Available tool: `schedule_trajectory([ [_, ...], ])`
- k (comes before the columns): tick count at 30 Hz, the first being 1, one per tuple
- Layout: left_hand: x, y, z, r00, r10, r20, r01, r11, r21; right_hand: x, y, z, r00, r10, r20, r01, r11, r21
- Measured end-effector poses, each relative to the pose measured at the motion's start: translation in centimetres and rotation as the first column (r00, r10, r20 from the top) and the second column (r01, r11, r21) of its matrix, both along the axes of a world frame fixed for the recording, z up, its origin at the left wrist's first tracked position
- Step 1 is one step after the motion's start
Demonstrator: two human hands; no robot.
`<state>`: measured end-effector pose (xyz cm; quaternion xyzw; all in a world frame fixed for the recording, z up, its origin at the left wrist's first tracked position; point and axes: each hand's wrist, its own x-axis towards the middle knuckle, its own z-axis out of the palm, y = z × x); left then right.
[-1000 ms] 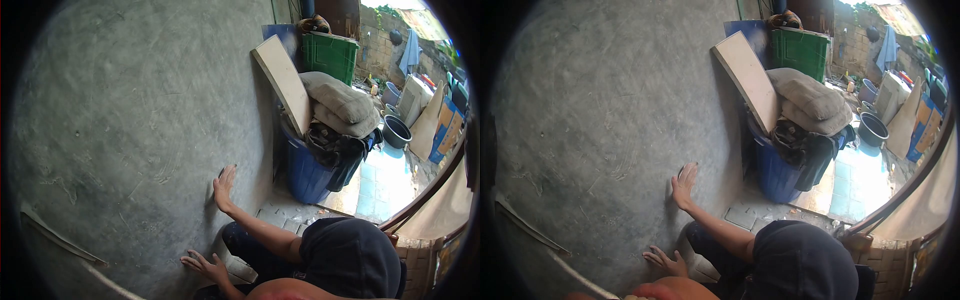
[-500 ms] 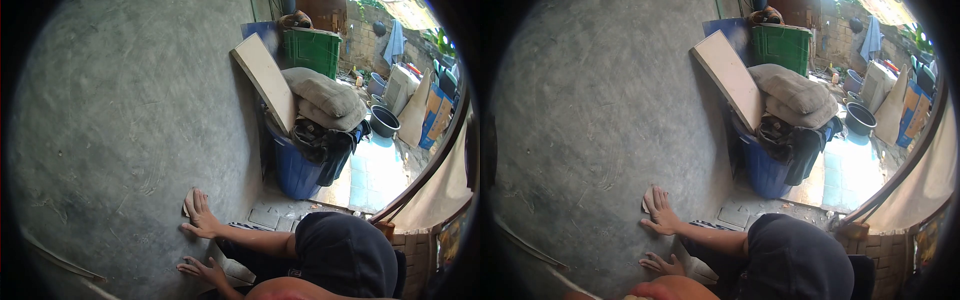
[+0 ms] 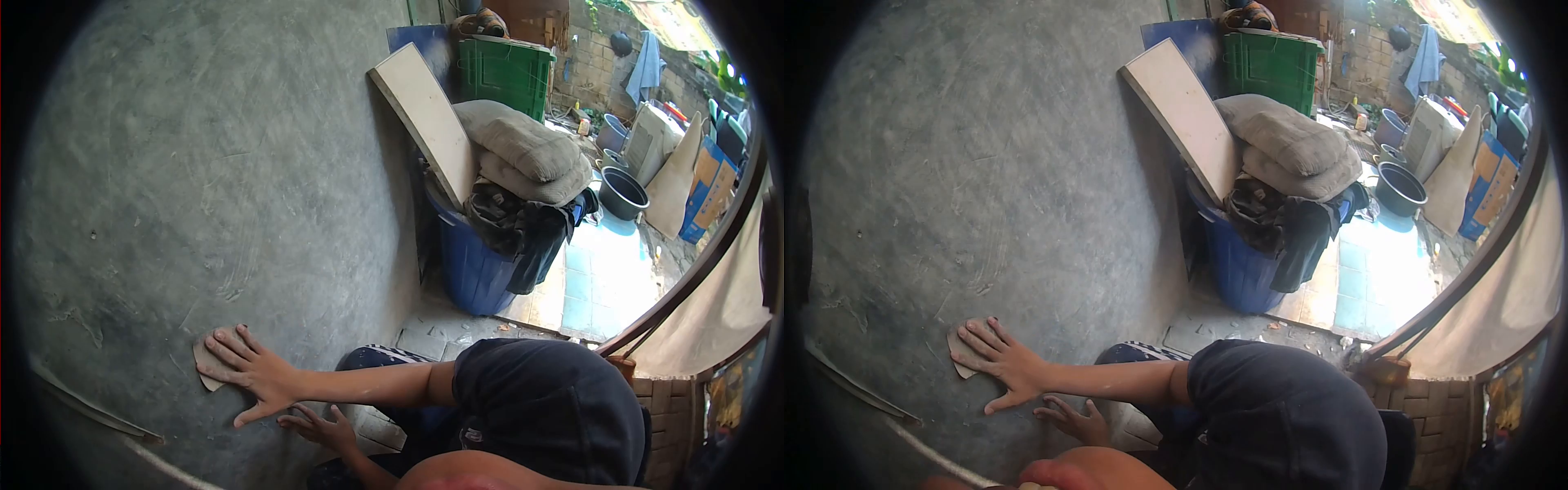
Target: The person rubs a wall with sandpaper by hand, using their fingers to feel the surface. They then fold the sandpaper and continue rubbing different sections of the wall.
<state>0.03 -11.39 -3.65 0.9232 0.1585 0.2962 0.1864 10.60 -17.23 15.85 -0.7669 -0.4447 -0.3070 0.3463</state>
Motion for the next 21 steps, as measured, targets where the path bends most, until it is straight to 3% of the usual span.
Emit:
schedule_trajectory([
  [1,0.3,0.5,-1.6,1.000,0.000,-0.022,0.001,0.999,0.038,-0.5,0.6,-1.9,0.992,0.121,-0.044,-0.124,0.990,-0.074],
  [2,0.3,1.0,-2.8,0.999,0.002,-0.046,0.002,0.997,0.075,-0.9,0.9,-4.3,0.989,0.134,-0.057,-0.138,0.988,-0.068],
  [4,0.4,1.5,-2.8,1.000,-0.027,0.006,0.027,0.997,0.076,-1.0,0.6,-9.9,0.957,0.142,-0.252,-0.205,0.946,-0.249],
  [7,-0.4,0.9,-1.1,0.994,-0.098,0.038,0.097,0.994,0.042,-1.0,-2.0,-16.2,0.935,0.089,-0.344,-0.186,0.948,-0.258],
  [8,-0.5,0.6,-0.3,0.992,-0.119,0.041,0.119,0.993,0.003,-1.2,-2.7,-17.2,0.953,0.066,-0.297,-0.143,0.959,-0.245],
  [9,-0.4,-0.3,1.2,0.982,-0.144,0.122,0.158,0.982,-0.109,-1.0,-3.5,-17.6,0.967,0.040,-0.250,-0.100,0.967,-0.233],
  [10,-0.6,-1.1,2.5,0.967,-0.155,0.200,0.198,0.955,-0.219,-1.3,-4.1,-16.8,0.947,0.101,-0.305,-0.174,0.960,-0.221],
  [11,-1.0,-1.4,2.9,0.975,-0.156,0.159,0.189,0.957,-0.221,-2.0,-4.1,-16.7,0.933,0.103,-0.344,-0.183,0.961,-0.207],
  [13,-0.9,-1.4,3.4,0.926,-0.260,0.275,0.358,0.838,-0.412,-2.5,-4.0,-16.2,0.914,0.188,-0.359,-0.236,0.967,-0.095],
  [17,0.1,-1.9,1.7,0.937,-0.195,0.291,0.297,0.882,-0.366,-2.4,-5.2,-15.1,0.886,0.253,-0.388,-0.319,0.941,-0.113],
  [19,0.7,-1.4,0.0,0.937,-0.248,0.246,0.346,0.755,-0.557,-1.8,-6.1,-14.7,0.870,0.285,-0.401,-0.353,0.930,-0.104],
  [20,1.0,-1.3,-0.6,0.937,-0.247,0.245,0.345,0.752,-0.561,-1.6,-6.6,-14.6,0.850,0.318,-0.419,-0.391,0.915,-0.099],
  [21,1.3,-1.3,-0.9,0.914,-0.289,0.283,0.405,0.675,-0.617,-1.4,-7.0,-14.6,0.851,0.315,-0.421,-0.390,0.915,-0.102],
])
